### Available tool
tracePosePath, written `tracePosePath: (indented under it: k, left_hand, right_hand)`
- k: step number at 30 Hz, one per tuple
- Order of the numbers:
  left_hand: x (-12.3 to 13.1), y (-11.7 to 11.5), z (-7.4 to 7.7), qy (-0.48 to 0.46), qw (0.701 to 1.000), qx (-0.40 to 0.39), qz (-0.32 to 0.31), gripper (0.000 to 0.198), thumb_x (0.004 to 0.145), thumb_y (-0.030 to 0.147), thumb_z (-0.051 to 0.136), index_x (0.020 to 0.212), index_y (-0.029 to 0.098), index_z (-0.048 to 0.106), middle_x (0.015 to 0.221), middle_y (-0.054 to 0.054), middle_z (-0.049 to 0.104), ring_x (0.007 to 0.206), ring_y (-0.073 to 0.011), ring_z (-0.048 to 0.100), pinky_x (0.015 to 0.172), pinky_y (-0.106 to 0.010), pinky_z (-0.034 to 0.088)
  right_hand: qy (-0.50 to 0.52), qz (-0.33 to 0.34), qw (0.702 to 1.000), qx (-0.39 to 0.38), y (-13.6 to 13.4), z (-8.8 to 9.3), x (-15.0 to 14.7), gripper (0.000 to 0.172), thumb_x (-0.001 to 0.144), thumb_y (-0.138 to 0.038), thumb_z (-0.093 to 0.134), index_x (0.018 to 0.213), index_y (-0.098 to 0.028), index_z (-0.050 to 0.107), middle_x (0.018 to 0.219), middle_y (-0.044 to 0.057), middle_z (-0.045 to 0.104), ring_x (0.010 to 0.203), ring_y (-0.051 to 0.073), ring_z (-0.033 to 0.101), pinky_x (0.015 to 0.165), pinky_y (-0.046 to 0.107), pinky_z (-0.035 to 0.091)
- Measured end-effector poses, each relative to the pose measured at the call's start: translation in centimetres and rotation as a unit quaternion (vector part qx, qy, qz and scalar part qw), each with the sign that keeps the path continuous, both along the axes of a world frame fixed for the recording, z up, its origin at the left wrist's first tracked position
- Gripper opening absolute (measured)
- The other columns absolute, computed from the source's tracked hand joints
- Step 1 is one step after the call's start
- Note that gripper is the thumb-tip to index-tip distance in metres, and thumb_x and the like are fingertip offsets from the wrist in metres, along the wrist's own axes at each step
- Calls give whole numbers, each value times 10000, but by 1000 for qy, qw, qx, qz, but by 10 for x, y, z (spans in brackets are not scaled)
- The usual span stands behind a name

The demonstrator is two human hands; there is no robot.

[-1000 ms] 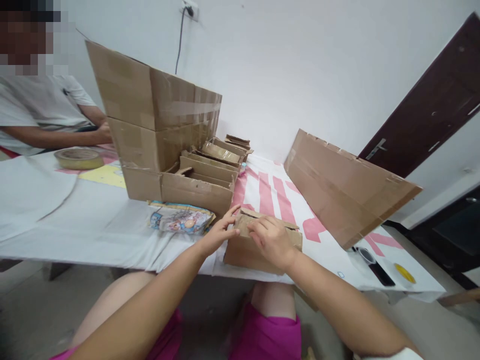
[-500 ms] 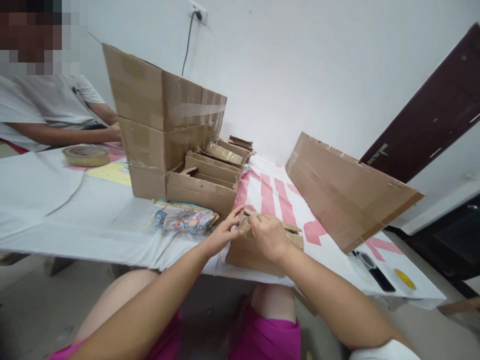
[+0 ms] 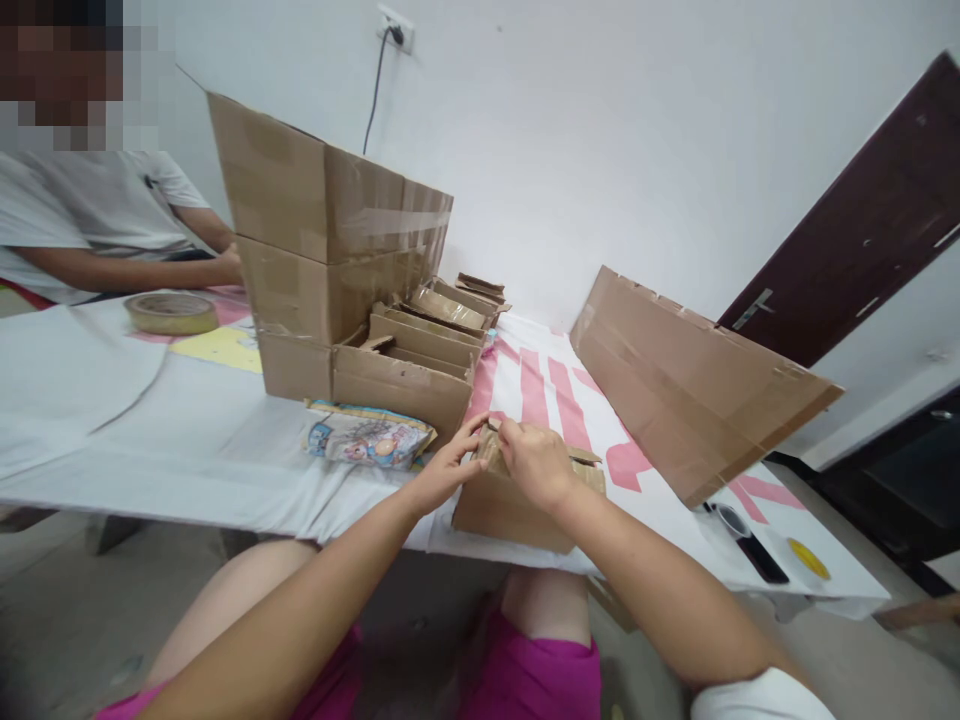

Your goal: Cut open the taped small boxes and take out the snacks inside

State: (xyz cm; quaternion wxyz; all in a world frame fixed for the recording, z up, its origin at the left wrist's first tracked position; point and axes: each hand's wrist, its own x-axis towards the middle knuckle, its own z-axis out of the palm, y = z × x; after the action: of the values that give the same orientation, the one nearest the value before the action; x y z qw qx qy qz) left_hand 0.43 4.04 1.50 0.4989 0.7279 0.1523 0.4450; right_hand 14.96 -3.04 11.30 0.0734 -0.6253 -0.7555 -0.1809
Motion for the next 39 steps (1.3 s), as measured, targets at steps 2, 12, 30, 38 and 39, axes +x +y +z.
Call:
tracePosePath:
  k: [2,12,30,38,39]
  left_hand:
    - [0,0,0,2,1000,5,0,280,799,358,593,1011,196,681,1560,-93,278,1449,-288,230,1180,-450,178]
    - [1,-1,2,-4,1000,12,7,268,795,357,609,984,187,694,1555,-107,280,1436,-316,251,1174,-475,186]
    - [0,-1,1,21,999,38,11,250,803,341,577,966,180,680,1556,-102,282,1429,-301,271,1175,-464,196]
    - [1,-3,1,30,998,44,20,248,815,356,582,951,174,682,1561,-98,268,1434,-290,264,1174,-440,214]
    - [1,-3,1,30,998,47,19,249,819,360,582,950,175,685,1560,-96,271,1436,-287,260,1174,-436,214]
  right_hand:
    - [13,-4,1000,2,2,-1,3,120,882,-138,494,850,-192,597,789,68,686,716,186,616,630,263,373]
    - [49,3,999,-16,-1,1,5,50,848,-162,567,866,-208,573,789,25,681,709,165,619,624,240,369]
    - [29,-17,999,-26,-2,1,0,48,863,-164,545,859,-189,586,801,45,693,731,172,630,638,245,371]
    - [-8,-28,999,-18,-14,3,-6,90,881,-162,504,913,-193,582,823,43,701,753,180,637,651,257,366]
    - [-24,-26,999,-19,-13,4,-10,105,882,-154,494,925,-185,584,826,60,700,770,190,636,662,264,369]
